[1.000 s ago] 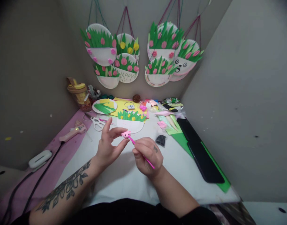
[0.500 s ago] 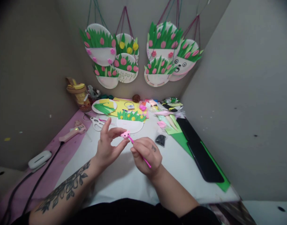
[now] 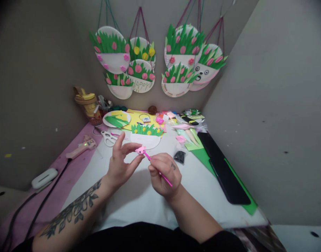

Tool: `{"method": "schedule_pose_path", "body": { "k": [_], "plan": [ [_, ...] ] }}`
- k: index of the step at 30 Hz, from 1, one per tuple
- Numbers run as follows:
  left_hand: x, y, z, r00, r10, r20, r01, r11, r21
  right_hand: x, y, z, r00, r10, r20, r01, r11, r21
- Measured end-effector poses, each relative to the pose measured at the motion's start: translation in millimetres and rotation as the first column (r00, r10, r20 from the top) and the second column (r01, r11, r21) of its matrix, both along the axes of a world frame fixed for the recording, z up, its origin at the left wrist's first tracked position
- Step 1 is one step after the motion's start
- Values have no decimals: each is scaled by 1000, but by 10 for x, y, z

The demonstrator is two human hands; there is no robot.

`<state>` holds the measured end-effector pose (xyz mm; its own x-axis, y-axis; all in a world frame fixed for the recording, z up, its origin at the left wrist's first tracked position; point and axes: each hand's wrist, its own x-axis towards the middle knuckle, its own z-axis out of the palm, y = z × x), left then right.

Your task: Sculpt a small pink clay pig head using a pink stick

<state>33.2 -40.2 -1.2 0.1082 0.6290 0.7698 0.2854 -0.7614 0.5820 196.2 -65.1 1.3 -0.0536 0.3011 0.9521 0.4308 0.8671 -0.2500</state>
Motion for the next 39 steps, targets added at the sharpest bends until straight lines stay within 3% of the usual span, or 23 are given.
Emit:
{"method": "schedule_pose_path", "body": {
  "k": [14, 32, 39],
  "plan": [
    [-7, 9, 10, 996, 63, -62, -57, 995, 86, -32, -6, 13, 1000, 19, -3, -19, 1000, -21],
    [-3, 2, 20, 997, 48, -55, -43, 996, 80, -45, -6, 56, 999, -14, 41, 15, 1000, -11],
    [-5, -9, 19, 1000, 4, -21, -4, 1000, 9, -12, -7, 20, 1000, 8, 14, -8, 1000, 8]
  ]
}}
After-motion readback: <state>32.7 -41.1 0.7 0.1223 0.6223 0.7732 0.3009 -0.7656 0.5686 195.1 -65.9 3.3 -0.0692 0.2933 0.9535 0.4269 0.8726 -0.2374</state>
